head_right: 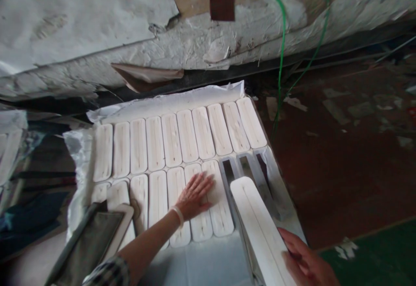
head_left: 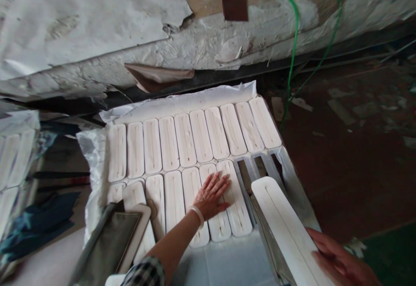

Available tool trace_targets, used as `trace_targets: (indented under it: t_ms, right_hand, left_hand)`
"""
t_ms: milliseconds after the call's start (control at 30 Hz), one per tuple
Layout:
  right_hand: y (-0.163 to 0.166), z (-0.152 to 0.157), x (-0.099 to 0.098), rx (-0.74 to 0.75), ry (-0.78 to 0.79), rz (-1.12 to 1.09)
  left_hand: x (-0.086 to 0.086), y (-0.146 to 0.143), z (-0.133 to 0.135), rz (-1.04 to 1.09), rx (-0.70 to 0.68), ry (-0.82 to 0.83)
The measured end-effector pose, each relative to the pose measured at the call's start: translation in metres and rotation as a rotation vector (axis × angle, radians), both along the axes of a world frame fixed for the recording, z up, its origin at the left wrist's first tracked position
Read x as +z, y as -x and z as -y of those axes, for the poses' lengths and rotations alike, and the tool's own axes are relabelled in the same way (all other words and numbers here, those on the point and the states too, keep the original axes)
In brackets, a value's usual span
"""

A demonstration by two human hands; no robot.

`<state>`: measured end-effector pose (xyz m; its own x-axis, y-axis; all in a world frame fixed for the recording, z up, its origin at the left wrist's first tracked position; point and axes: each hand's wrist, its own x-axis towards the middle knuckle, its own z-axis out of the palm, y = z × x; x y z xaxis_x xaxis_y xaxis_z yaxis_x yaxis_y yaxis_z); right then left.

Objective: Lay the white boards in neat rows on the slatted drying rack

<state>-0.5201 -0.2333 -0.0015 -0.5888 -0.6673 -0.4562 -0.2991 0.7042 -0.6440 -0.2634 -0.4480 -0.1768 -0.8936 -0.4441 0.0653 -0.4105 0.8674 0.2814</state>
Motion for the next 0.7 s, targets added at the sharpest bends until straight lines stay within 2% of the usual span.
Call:
trace_targets:
  t_ms: [233, 367, 467, 567, 700]
  right_hand:
    - [0.011, 0.048, 0.002, -0.13, -0.03, 0.138]
    - [0.012, 0.07, 0.003, -0.126, -0.009, 0.041]
    - [0.007, 0.076, -0.001, -0.095, 0.013, -0.03]
    - [0.0, 0.071, -0.012, -0.031, 0.008, -0.023]
    - [-0.003, 0.071, -0.039, 0.012, 0.054, -0.072]
  left_hand:
    - [0.001, 0.003, -0.001, -0.045, -0.075, -0.024]
    - [0.006, 0.012, -0.005, -0.044, -0.119, -0.032]
    - [0.006, 0.021, -0.008, -0.06, -0.126, -0.04]
    - [0.005, 0.028, -0.011, -0.092, -0.105, -0.049]
    - [0.003, 0.033, -0.012, -0.156, -0.065, -0.063]
